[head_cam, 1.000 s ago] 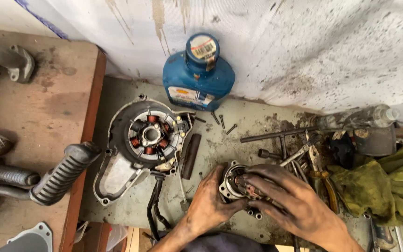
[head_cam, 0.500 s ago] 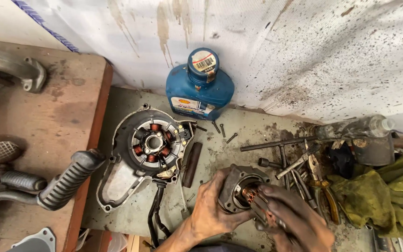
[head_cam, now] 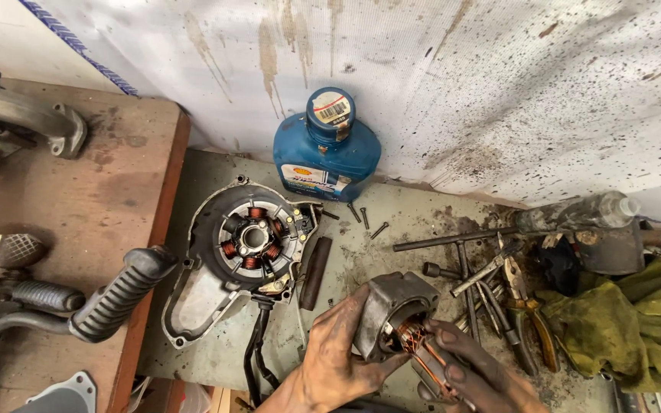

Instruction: The person is working on a disassembled electric motor on a cluttered workbench. They handle the motor housing and internal components, including copper windings, and use a hammer to tap parts into place. Various tools and a bottle of oil are visible on the table.

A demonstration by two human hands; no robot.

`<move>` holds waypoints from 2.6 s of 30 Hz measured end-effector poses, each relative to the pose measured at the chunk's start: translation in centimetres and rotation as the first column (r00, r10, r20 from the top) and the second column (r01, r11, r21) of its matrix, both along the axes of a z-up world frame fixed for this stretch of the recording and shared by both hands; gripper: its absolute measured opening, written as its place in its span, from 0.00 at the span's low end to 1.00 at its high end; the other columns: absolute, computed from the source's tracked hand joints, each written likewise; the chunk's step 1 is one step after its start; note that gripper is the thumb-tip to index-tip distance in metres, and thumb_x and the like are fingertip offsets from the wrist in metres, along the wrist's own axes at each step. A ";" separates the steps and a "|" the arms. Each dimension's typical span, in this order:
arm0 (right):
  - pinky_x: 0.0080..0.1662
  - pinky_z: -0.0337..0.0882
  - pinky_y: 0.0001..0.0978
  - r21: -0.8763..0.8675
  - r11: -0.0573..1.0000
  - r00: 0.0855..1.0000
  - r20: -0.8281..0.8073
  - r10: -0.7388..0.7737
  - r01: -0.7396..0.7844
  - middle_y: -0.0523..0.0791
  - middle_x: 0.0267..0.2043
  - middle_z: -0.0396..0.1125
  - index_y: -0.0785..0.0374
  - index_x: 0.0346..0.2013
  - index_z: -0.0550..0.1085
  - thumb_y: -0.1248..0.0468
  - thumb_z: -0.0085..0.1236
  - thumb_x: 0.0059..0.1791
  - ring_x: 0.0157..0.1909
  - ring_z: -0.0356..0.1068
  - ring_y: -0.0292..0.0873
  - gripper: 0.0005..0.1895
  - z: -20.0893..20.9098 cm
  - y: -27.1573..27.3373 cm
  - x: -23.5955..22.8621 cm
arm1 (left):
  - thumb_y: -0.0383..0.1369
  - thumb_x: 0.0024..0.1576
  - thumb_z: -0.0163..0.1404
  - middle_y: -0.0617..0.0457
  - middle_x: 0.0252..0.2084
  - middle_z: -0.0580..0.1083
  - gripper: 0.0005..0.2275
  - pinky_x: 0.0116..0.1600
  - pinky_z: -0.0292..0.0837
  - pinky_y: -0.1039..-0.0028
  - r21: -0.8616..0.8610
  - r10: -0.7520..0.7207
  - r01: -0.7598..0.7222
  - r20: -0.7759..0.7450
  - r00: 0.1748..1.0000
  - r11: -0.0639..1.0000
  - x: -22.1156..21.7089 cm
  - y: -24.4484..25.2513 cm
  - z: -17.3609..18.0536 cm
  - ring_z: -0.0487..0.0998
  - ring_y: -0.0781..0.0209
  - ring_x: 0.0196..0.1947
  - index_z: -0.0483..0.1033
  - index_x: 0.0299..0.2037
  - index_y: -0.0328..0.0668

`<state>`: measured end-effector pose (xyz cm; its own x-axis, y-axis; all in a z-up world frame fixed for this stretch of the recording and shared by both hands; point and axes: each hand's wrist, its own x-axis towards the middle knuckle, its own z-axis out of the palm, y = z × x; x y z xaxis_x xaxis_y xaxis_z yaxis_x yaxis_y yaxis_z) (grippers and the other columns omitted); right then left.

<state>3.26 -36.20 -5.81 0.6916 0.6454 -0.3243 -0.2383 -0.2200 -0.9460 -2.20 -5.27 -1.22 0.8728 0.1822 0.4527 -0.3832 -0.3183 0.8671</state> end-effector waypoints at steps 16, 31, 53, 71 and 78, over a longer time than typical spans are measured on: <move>0.68 0.59 0.56 -0.148 0.987 0.986 -0.162 0.046 -0.070 0.51 0.72 0.55 0.53 0.64 0.68 0.53 0.45 0.53 0.77 0.53 0.53 0.24 -2.4 -1.7 0.2 | 0.28 0.45 0.72 0.28 0.58 0.75 0.39 0.61 0.80 0.59 -0.012 0.066 -0.065 0.064 0.996 0.998 -1.0 0.2 2.0 0.82 0.35 0.58 0.63 0.63 0.19; 0.56 0.81 0.50 0.116 0.989 0.777 0.614 -0.141 0.088 0.55 0.57 0.75 0.62 0.57 0.75 0.57 0.54 0.56 0.57 0.80 0.58 0.17 13.0 11.4 3.0 | 0.31 0.43 0.69 0.37 0.52 0.82 0.35 0.62 0.81 0.63 -0.381 -0.276 0.087 -0.474 0.836 0.920 0.3 1.8 4.9 0.88 0.47 0.51 0.69 0.62 0.27; 0.56 0.76 0.48 0.064 0.991 0.970 0.207 -0.125 0.115 0.56 0.54 0.72 0.68 0.51 0.73 0.61 0.56 0.49 0.58 0.74 0.54 0.18 1.2 0.7 -1.7 | 0.35 0.42 0.68 0.42 0.48 0.80 0.32 0.59 0.79 0.65 -0.219 -0.140 0.037 -0.479 0.867 0.975 -0.7 1.4 5.6 0.86 0.52 0.47 0.70 0.56 0.30; 0.54 0.79 0.48 -0.097 0.992 0.577 0.816 0.034 0.079 0.50 0.45 0.78 0.59 0.47 0.76 0.49 0.46 0.55 0.50 0.79 0.52 0.19 13.5 10.7 2.9 | 0.29 0.45 0.71 0.35 0.50 0.78 0.33 0.53 0.83 0.67 0.006 0.171 -0.171 -0.044 0.984 0.985 -0.2 0.7 3.2 0.84 0.50 0.46 0.66 0.58 0.27; 0.42 0.81 0.34 -0.127 0.925 0.559 0.822 -0.104 0.359 0.50 0.37 0.78 0.62 0.46 0.76 0.49 0.55 0.52 0.37 0.80 0.45 0.20 11.5 9.1 2.9 | 0.35 0.38 0.72 0.36 0.50 0.77 0.33 0.52 0.82 0.61 0.167 0.218 -0.206 -0.056 0.974 0.964 0.9 1.5 6.2 0.83 0.45 0.49 0.73 0.53 0.27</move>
<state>6.14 -27.06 5.73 0.8609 0.4058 0.3068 0.4943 -0.5250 -0.6928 -1.28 -3.73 4.96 0.8539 0.2974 0.4271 -0.2295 -0.5214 0.8219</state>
